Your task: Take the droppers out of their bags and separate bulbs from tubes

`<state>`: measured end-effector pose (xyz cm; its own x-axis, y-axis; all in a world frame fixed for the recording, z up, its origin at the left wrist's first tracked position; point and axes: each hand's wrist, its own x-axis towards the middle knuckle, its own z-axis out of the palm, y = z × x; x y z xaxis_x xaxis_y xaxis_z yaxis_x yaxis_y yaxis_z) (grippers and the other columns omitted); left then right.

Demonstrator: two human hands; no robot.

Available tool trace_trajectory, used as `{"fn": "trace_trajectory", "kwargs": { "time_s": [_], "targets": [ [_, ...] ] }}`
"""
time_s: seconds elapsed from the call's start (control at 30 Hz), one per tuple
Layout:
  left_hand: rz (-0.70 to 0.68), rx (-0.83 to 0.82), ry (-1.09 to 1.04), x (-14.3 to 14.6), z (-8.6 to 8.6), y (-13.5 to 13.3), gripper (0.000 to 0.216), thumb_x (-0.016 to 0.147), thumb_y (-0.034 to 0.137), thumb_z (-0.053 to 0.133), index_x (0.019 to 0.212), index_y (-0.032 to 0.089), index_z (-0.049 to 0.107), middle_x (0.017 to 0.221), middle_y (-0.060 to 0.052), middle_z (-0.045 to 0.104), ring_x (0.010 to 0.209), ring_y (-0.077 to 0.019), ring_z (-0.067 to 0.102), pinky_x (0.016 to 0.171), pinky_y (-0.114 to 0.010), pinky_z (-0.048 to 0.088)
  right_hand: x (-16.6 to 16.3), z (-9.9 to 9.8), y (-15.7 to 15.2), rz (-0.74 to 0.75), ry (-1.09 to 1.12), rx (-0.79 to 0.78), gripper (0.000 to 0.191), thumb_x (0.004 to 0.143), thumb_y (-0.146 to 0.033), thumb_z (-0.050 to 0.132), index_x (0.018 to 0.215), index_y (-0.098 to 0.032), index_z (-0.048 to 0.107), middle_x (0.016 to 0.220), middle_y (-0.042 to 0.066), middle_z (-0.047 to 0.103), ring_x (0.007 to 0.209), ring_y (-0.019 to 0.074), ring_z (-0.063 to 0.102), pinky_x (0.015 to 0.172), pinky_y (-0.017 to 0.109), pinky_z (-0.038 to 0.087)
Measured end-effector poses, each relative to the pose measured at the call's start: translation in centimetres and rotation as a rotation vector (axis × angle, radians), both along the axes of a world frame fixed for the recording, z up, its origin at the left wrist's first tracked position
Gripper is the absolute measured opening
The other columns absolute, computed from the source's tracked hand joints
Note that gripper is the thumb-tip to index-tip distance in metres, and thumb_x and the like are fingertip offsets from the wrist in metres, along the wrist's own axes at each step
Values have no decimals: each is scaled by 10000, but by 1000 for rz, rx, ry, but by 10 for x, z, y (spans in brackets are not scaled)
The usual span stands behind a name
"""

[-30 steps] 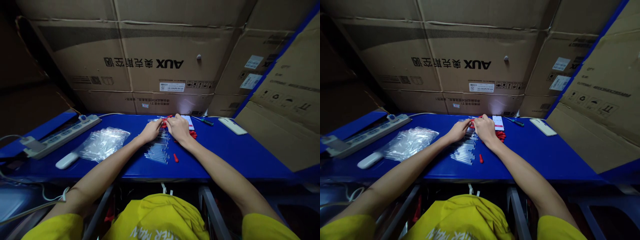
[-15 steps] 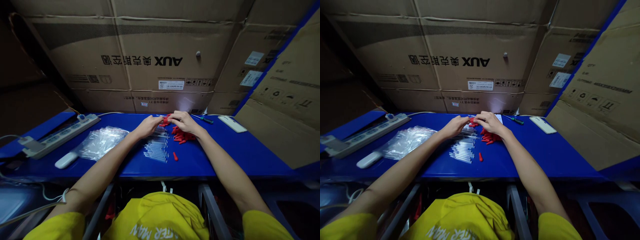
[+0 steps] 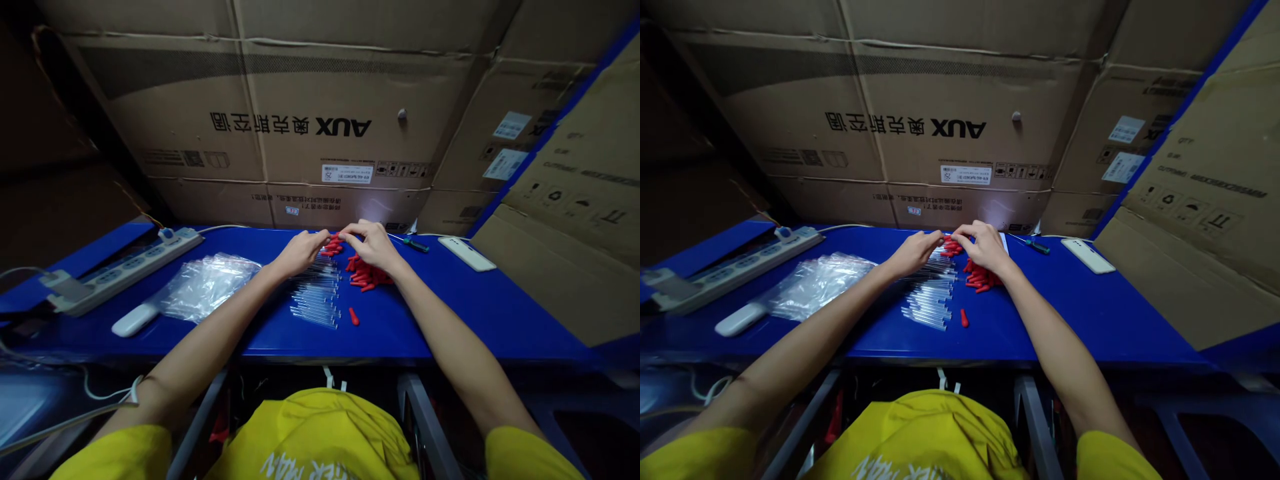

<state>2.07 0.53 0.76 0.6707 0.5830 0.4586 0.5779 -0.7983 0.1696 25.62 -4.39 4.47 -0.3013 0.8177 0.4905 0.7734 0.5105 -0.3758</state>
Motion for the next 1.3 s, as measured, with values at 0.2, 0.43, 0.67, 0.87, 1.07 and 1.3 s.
{"fn": "trace_trajectory", "kwargs": {
  "time_s": [0.2,0.43,0.67,0.87,1.07,1.3],
  "targets": [
    [-16,-2,-18,2,-2,4,320,1145,370,326,1023,213,576,809,-40,679,684,-181,587,660,-298,327,4,-3,5,-15,37,37,285,1038,-409,608,1039,-243,839,799,46,700,713,188,545,719,306,366],
    [-11,-14,-32,8,0,2,339,1147,385,322,1034,209,589,860,-59,714,712,-183,615,677,-287,354,5,-9,10,-21,68,51,277,1024,-421,622,1039,-267,852,820,51,726,736,198,559,720,314,370],
    [83,-65,-34,-16,-5,16,274,1106,330,385,975,214,595,791,-56,683,675,-186,584,659,-286,334,43,4,16,-57,271,213,393,1027,-496,576,939,-201,821,801,50,745,707,191,607,695,309,430],
    [143,-71,-174,-37,1,32,330,1130,373,367,1034,193,627,775,-30,648,685,-171,573,685,-278,358,93,2,29,-213,335,326,329,986,-476,647,939,-188,800,845,57,760,745,202,644,713,314,457],
    [-161,-14,47,-6,-7,12,336,1128,343,405,1143,191,705,1042,-98,684,938,-207,652,825,-304,473,49,-24,29,-36,-115,54,206,1011,-393,672,1086,-252,801,1041,73,786,962,251,632,862,353,450],
    [-110,-31,157,-21,-10,15,299,1097,327,481,1205,200,729,1100,-91,698,986,-221,673,830,-306,487,42,-27,24,-68,-327,-142,117,979,-322,734,1025,-234,796,1037,88,779,1014,267,638,864,348,442]
  ]
}}
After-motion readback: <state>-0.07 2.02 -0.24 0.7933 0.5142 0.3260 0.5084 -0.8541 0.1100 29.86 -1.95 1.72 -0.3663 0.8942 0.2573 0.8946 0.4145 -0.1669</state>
